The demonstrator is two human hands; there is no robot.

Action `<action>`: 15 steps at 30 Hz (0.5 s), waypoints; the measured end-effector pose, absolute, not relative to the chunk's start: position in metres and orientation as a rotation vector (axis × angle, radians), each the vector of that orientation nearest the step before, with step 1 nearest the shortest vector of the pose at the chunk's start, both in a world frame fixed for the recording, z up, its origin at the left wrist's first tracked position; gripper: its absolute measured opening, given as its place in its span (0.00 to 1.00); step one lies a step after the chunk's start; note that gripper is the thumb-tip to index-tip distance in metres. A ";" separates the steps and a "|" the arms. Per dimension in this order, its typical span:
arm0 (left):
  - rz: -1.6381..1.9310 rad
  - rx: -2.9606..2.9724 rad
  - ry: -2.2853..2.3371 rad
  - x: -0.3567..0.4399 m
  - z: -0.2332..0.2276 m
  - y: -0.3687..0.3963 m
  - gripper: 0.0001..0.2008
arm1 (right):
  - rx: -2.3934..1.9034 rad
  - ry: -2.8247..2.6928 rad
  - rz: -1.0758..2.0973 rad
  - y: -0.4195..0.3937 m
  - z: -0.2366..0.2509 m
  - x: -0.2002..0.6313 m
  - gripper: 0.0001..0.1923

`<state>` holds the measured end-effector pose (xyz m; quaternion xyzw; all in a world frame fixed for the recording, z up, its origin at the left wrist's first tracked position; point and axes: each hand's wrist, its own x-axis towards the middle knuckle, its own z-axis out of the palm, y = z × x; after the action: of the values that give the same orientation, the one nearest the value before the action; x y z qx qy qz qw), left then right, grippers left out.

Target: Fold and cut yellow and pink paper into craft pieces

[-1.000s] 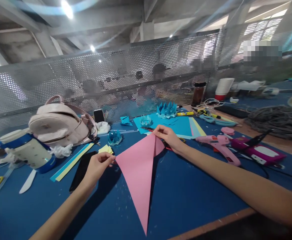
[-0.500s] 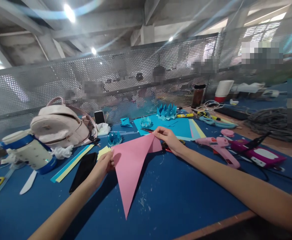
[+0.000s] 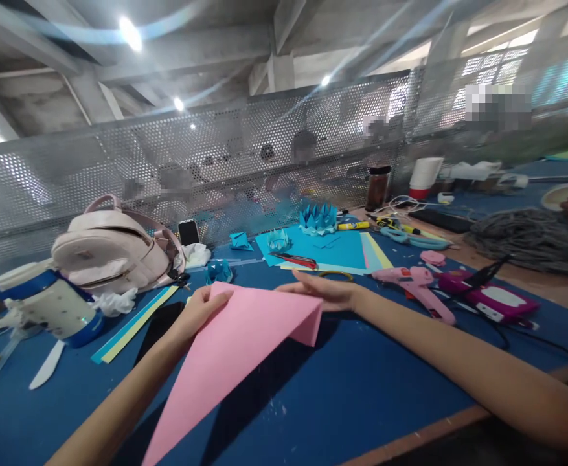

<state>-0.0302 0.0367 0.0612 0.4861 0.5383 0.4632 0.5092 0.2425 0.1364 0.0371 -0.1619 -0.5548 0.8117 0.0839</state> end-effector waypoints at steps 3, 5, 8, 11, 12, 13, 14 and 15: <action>1.036 1.247 1.192 -0.016 0.074 0.026 0.21 | -0.371 -1.711 2.606 0.124 0.028 0.237 0.38; 0.965 1.293 1.100 -0.009 0.080 0.022 0.24 | -0.380 -1.774 2.634 0.115 0.023 0.232 0.42; 0.847 1.309 0.955 -0.007 0.082 0.021 0.26 | -0.471 -1.827 2.470 0.110 0.022 0.230 0.37; 0.800 1.204 0.942 -0.014 0.075 0.027 0.25 | -0.553 -1.785 2.240 0.116 0.025 0.231 0.32; 0.800 1.168 0.957 -0.017 0.072 0.029 0.23 | -0.578 -1.757 2.179 0.119 0.026 0.232 0.31; 0.806 1.138 0.972 -0.021 0.067 0.032 0.22 | -0.595 -1.726 2.134 0.122 0.028 0.232 0.29; 0.819 1.114 0.984 -0.025 0.062 0.035 0.21 | -0.600 -1.696 2.108 0.125 0.029 0.232 0.27; 0.840 1.090 0.990 -0.028 0.056 0.037 0.21 | -0.595 -1.658 2.088 0.128 0.030 0.232 0.26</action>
<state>-0.0279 0.0373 0.0564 0.4819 0.4378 0.3714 0.6619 0.2322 0.1277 0.0300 -0.2132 -0.5943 0.7483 0.2033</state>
